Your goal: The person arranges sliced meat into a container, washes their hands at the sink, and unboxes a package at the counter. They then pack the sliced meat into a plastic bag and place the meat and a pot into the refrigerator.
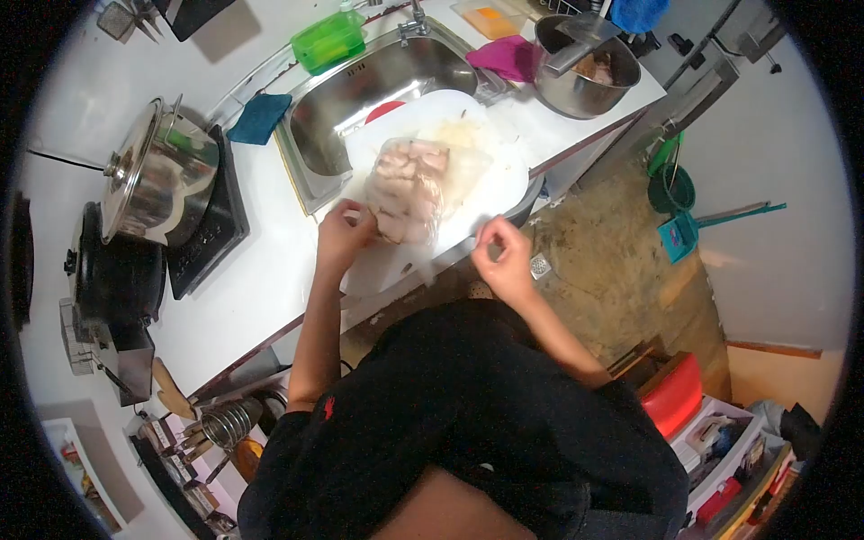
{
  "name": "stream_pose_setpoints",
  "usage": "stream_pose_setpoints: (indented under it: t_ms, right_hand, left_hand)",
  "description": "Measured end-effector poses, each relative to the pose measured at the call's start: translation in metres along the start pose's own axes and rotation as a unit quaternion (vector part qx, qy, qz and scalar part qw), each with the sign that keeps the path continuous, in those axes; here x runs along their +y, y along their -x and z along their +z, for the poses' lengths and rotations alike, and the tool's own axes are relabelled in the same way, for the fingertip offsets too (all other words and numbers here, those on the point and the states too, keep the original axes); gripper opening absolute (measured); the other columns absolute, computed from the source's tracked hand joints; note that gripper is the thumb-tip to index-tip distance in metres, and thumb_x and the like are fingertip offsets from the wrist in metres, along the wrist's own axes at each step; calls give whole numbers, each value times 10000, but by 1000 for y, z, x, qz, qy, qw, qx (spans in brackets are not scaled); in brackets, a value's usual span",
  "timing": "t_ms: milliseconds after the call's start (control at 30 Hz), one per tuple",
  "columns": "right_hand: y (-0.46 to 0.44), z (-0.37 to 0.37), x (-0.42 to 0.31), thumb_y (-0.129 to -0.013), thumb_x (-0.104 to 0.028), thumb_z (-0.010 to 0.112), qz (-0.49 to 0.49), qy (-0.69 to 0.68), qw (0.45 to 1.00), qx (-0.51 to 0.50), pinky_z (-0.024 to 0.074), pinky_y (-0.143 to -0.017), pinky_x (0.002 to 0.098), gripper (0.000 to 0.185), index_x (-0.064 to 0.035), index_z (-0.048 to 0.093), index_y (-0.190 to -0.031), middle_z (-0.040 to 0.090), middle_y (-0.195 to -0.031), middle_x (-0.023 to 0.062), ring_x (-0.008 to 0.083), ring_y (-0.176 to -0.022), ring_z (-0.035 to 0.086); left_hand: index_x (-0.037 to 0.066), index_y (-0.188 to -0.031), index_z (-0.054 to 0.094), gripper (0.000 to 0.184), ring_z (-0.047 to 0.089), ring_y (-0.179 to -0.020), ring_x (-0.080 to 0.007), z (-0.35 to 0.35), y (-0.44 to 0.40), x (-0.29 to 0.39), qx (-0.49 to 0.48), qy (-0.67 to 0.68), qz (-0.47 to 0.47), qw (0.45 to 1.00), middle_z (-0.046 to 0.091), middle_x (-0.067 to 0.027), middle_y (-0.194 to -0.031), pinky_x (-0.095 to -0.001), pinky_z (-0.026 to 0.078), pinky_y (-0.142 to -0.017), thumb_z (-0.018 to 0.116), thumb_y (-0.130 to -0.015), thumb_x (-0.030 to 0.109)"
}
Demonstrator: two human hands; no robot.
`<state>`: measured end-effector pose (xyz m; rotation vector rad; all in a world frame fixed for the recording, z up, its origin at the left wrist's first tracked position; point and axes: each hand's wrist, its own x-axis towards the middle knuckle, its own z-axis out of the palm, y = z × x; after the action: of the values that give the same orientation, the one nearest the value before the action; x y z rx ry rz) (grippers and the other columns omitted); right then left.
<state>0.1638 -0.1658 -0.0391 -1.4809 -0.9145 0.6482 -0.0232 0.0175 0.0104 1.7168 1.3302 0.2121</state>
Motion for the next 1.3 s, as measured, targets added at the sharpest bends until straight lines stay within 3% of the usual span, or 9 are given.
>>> stream_pose_setpoints:
  t_ms: [100, 167, 300, 433, 633, 1033, 1133, 1167, 1300]
  right_hand:
    - [-7, -2, -28, -655, -32, 676, -166, 212, 960, 73, 419, -858, 321, 363, -10, 508, -976, 516, -979, 133, 253, -949, 528]
    - [-12, 14, -44, -606, -130, 746, -223, 272, 934, 56, 392, -907, 388, 551, -43, 499, -1091, 467, -1120, 161, 315, -1061, 463]
    - [-25, 75, -57, -605, -224, 763, -278, 351, 891, -79, 190, -1082, 570, 810, -124, 411, -1327, 341, -1361, 201, 412, -1325, 240]
    - [-41, 115, -42, -618, -199, 731, -345, 429, 832, -71, 99, -1085, 622, 781, -166, 433, -1338, 250, -1430, 159, 435, -1375, 103]
    - [-50, 107, -43, -693, -279, 696, -306, 409, 858, -56, 86, -1069, 647, 653, -144, 485, -1296, 279, -1400, 172, 439, -1352, 142]
    - [-56, 95, -34, -622, -295, 751, -288, 378, 880, -1, 133, -1061, 648, 656, -164, 545, -1231, 314, -1352, 135, 407, -1339, 184]
    - [-50, 92, -29, -603, -285, 762, -277, 389, 878, -5, 122, -1063, 651, 662, -180, 554, -1222, 315, -1353, 131, 408, -1340, 186]
    - [-48, 90, -29, -593, -285, 767, -270, 387, 882, -13, 123, -1062, 653, 678, -186, 548, -1228, 316, -1353, 132, 410, -1340, 187]
    - [-44, 85, -26, -559, -279, 782, -268, 380, 885, -16, 130, -1054, 665, 746, -201, 516, -1252, 318, -1355, 134, 415, -1340, 189]
  left_hand:
    - [18, -1132, 527, 400, 648, -801, -238, -4, 4, -16, 134, -53, 116, 983, 622, -100, -816, -332, 509, -664, 606, -741, 25]
    - [30, -1177, 508, 463, 643, -842, -229, -6, -11, -38, 110, 38, 214, 970, 600, -91, -778, -327, 502, -678, 618, -728, 9]
    - [34, -1155, 579, 367, 633, -875, -168, -8, -17, -32, 62, 98, 266, 957, 651, -108, -880, -293, 496, -701, 612, -790, 14]
    - [-1, -1004, 658, 175, 623, -783, -116, -5, -20, -41, 78, 63, 203, 974, 681, -98, -873, -256, 490, -697, 582, -847, 17]
    - [-19, -988, 650, 150, 589, -722, -99, -5, 12, -42, 74, 107, 191, 973, 648, -58, -779, -242, 474, -686, 563, -871, 18]
    - [-21, -947, 655, 115, 571, -724, -101, -7, 65, -65, -38, 157, 147, 976, 611, -25, -759, -229, 460, -699, 568, -892, 30]
    - [22, -1061, 645, 208, 571, -743, -128, -12, 69, -61, 22, 85, 147, 985, 620, -79, -855, -254, 482, -686, 619, -868, 95]
    - [47, -1173, 588, 364, 578, -883, -185, -13, 66, -55, 77, 50, 263, 961, 584, -111, -1001, -303, 502, -712, 667, -822, 98]
    - [85, -1231, 554, 473, 561, -988, -232, 5, 59, -18, 207, -103, 340, 912, 548, -127, -1062, -318, 508, -729, 685, -777, 49]
